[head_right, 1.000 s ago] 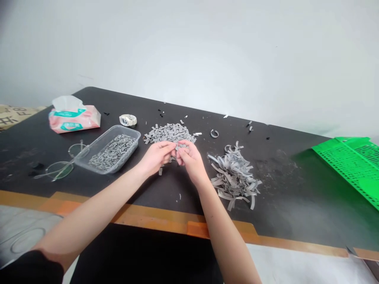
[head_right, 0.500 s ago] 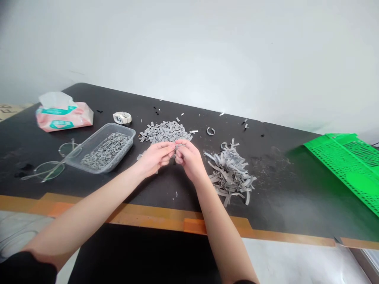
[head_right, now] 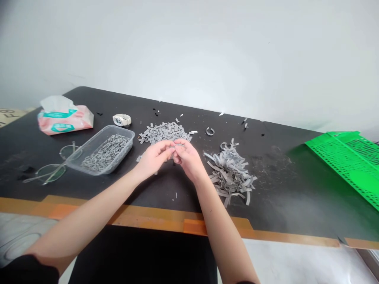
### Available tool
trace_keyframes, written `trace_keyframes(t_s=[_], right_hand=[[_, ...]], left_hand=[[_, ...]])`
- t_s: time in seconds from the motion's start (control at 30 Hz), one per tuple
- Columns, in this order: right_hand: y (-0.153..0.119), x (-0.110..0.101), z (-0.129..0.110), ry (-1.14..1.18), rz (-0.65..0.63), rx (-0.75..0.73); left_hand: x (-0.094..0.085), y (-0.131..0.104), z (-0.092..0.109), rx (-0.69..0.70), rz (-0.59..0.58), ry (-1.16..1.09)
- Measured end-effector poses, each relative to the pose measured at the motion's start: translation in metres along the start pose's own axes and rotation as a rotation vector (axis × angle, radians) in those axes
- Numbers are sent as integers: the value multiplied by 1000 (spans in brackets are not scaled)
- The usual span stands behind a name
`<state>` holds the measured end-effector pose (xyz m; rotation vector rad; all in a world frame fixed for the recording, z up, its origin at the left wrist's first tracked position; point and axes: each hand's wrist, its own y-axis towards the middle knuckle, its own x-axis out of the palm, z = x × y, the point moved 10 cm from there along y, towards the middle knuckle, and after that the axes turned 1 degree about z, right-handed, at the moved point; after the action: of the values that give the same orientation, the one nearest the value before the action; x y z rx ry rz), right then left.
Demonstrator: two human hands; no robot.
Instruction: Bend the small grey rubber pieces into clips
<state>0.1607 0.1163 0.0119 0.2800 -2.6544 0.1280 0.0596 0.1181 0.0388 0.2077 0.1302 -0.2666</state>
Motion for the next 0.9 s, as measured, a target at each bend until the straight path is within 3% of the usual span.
trace_keyframes(t_s=[0.2, 0.5, 0.9], right_hand=[[0, -4, -2, 2, 29, -22], [1, -9, -7, -12, 97, -80], [-1, -10, -13, -43, 94, -88]], left_hand=[[-6, -1, 6, 16, 48, 61], [-4, 0, 5, 7, 14, 120], [6, 0, -10, -122, -17, -189]])
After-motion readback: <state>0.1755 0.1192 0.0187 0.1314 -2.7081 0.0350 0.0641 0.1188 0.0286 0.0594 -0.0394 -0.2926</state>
